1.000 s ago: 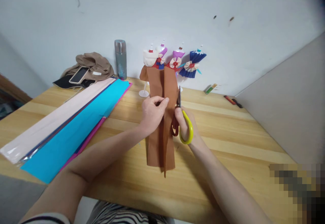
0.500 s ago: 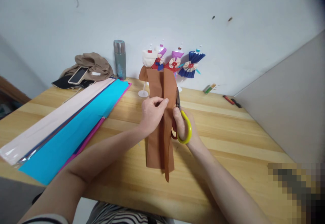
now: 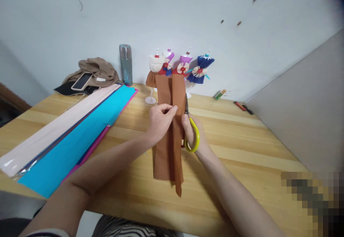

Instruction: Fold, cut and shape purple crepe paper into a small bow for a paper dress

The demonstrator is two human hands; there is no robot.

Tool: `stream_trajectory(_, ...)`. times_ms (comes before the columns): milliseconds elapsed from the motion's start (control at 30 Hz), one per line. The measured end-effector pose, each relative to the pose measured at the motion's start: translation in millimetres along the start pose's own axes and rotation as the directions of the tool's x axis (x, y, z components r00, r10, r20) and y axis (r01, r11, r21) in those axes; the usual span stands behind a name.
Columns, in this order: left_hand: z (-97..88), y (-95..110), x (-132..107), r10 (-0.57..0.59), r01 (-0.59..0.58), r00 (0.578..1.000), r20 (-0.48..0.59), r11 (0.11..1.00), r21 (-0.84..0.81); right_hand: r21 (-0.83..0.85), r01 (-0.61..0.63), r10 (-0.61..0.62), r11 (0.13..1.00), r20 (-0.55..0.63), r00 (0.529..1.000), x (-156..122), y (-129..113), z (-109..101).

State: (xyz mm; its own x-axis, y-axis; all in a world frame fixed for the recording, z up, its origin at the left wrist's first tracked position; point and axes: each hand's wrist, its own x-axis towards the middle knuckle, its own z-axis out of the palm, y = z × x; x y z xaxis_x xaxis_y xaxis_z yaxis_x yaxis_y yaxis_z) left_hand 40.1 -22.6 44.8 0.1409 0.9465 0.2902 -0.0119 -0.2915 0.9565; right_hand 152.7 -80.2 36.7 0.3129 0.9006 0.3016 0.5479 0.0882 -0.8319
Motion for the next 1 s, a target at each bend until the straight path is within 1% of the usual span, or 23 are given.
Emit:
stream_trajectory(267,-1.6,2.4,-0.2,0.003,-0.003,1.000,0.014,1.000,-0.021,0.041,0.090,-0.091,0.995,0.004,0.996,-3.1,1.5,-0.8)
stream_trajectory(333,-2.0,2.7,-0.2,-0.004,0.005,1.000,0.023,1.000,-0.021,0.072,0.067,-0.069,0.995,0.031,0.997,-4.1,2.8,-1.6)
stream_trajectory(433,-2.4,3.1,-0.2,-0.013,0.014,0.999,0.036,1.000,-0.023,0.171,-0.025,0.005,0.985,0.118,0.993,-5.0,4.3,-2.8)
stream_trajectory(500,-2.4,3.5,-0.3,-0.016,0.017,0.999,0.043,1.000,-0.021,0.221,-0.059,0.027,0.973,0.147,0.989,-5.1,3.3,-3.3)
stream_trajectory(667,-1.6,3.9,-1.5,-0.012,0.013,0.998,0.057,1.000,-0.015,0.289,-0.074,0.033,0.954,0.144,0.989,-4.5,-2.2,-4.0)
stream_trajectory(833,-0.3,4.4,-4.1,0.005,-0.004,0.998,0.065,1.000,-0.009,0.366,-0.107,0.065,0.924,0.126,0.990,-3.7,-1.0,-5.8)
stream_trajectory(1000,0.9,4.0,-5.1,0.026,-0.026,0.997,0.075,1.000,-0.011,0.372,-0.092,0.054,0.924,0.113,0.992,-2.4,1.6,-6.6)
